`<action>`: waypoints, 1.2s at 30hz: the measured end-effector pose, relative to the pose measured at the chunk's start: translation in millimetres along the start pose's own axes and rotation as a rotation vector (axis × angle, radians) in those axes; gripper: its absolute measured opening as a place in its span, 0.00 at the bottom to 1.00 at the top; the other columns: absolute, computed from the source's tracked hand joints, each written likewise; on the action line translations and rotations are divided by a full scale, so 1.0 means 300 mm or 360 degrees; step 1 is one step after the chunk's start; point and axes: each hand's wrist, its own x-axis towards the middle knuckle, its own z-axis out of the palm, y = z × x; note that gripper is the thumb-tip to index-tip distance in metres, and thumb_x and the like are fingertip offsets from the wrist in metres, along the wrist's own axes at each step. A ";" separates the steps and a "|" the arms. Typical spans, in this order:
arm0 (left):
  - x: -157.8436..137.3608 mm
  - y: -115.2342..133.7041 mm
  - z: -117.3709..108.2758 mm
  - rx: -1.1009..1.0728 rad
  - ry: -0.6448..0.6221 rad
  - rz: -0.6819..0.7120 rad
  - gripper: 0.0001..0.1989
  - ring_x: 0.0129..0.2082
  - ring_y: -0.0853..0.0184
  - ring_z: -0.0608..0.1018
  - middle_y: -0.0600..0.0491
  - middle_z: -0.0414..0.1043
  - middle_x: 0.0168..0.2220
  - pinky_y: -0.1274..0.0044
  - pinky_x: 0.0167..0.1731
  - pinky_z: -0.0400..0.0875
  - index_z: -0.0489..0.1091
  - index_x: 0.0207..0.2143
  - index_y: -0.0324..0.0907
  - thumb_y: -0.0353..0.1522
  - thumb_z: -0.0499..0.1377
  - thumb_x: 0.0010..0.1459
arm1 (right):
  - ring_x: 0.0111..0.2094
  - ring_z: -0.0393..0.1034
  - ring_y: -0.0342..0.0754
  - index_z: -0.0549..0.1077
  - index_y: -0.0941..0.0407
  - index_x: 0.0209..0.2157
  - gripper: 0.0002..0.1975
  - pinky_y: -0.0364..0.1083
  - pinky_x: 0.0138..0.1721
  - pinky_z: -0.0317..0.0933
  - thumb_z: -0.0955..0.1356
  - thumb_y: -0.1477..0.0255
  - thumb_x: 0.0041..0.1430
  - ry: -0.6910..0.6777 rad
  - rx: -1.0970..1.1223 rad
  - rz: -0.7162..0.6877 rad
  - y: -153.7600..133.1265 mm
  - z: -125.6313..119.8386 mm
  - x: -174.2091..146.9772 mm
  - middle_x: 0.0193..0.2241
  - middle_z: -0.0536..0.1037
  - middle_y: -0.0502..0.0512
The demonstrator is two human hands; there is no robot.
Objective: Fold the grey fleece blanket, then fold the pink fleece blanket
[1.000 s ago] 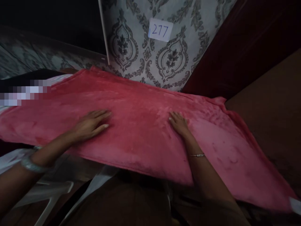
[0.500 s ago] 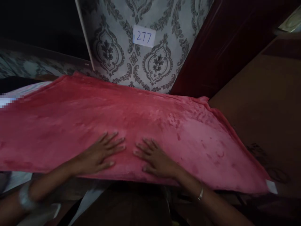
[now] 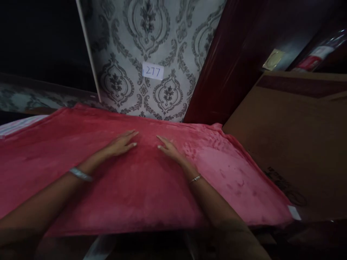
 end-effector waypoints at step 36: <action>0.108 -0.192 0.216 0.0249 0.0036 -0.0086 0.40 0.71 0.49 0.53 0.49 0.49 0.71 0.50 0.65 0.51 0.55 0.69 0.47 0.53 0.40 0.59 | 0.72 0.37 0.54 0.52 0.48 0.70 0.29 0.60 0.68 0.34 0.56 0.56 0.72 -0.0070 -0.0751 0.0739 0.440 -0.249 -0.003 0.73 0.45 0.53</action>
